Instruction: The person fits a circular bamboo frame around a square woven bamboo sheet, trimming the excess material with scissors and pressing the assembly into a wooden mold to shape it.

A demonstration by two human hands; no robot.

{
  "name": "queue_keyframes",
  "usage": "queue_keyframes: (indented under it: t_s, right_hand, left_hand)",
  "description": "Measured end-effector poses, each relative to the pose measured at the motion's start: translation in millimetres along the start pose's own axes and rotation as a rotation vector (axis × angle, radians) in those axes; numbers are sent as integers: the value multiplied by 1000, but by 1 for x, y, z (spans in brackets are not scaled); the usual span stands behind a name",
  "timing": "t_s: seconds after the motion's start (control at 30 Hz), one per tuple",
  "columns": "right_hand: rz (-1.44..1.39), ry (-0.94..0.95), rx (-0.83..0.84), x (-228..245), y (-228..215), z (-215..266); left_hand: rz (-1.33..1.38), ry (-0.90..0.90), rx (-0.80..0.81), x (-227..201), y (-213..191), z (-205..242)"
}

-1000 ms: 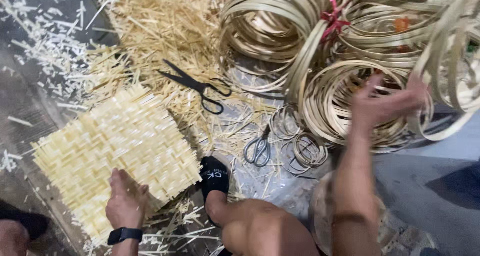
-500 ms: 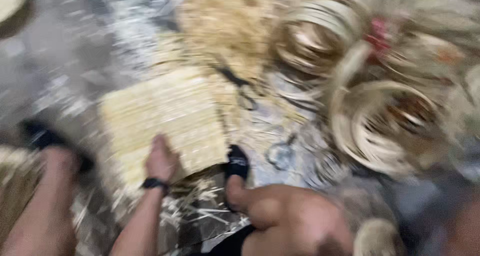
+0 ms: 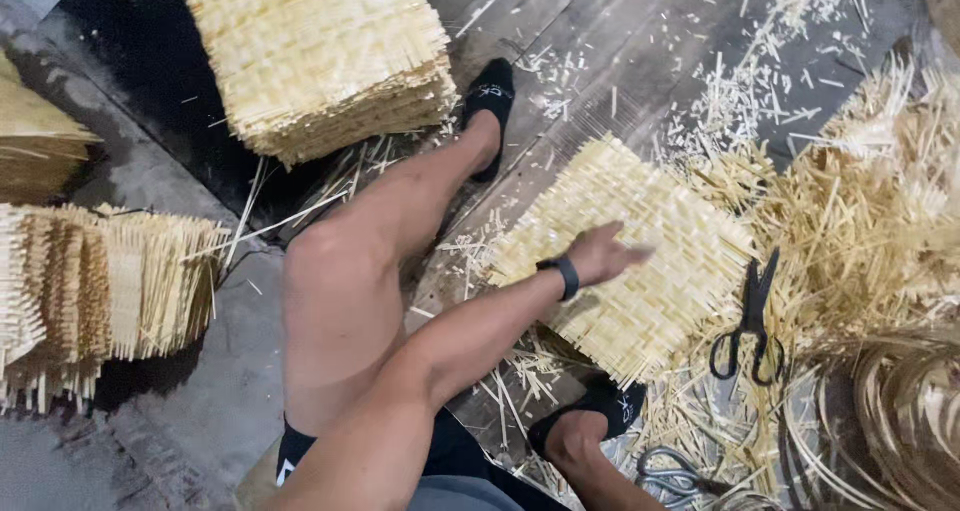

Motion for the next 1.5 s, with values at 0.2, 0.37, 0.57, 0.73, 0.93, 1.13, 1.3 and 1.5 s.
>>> queue_keyframes:
  t_s: [0.2, 0.37, 0.57, 0.73, 0.93, 1.13, 1.3, 1.5]
  right_hand:
    - [-84, 19, 9, 62, -27, 27]
    - [-47, -297, 119, 111, 1, -36]
    - [-888, 654, 254, 27, 78, -51]
    - [-1051, 841, 286, -6, 103, -22]
    - [-1073, 831, 309, 2, 93, -17]
    - [-977, 949, 330, 12, 101, 1]
    - [-913, 983, 399, -3, 102, 1]
    - [-922, 892, 333, -13, 113, 19]
  left_hand:
    - [1103, 208, 561, -66, -44, 20]
    - [968, 30, 222, -25, -103, 12]
    - [1047, -18, 256, -4, -101, -8]
    - [1095, -45, 304, 3, -107, -12]
    - [1025, -70, 336, -5, -97, 7]
    - [798, -123, 182, -15, -100, 10]
    - [834, -168, 146, -9, -108, 3]
    - [954, -143, 205, -12, -103, 5]
Point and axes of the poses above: each hand's wrist, its own z-axis away from the middle knuckle, its own y-axis out of the palm, x = y × z, the point moved 6 cm from there along -z, towards the middle knuckle, and after that the axes turned 7 degrees about -y, right-handed, at the moved point
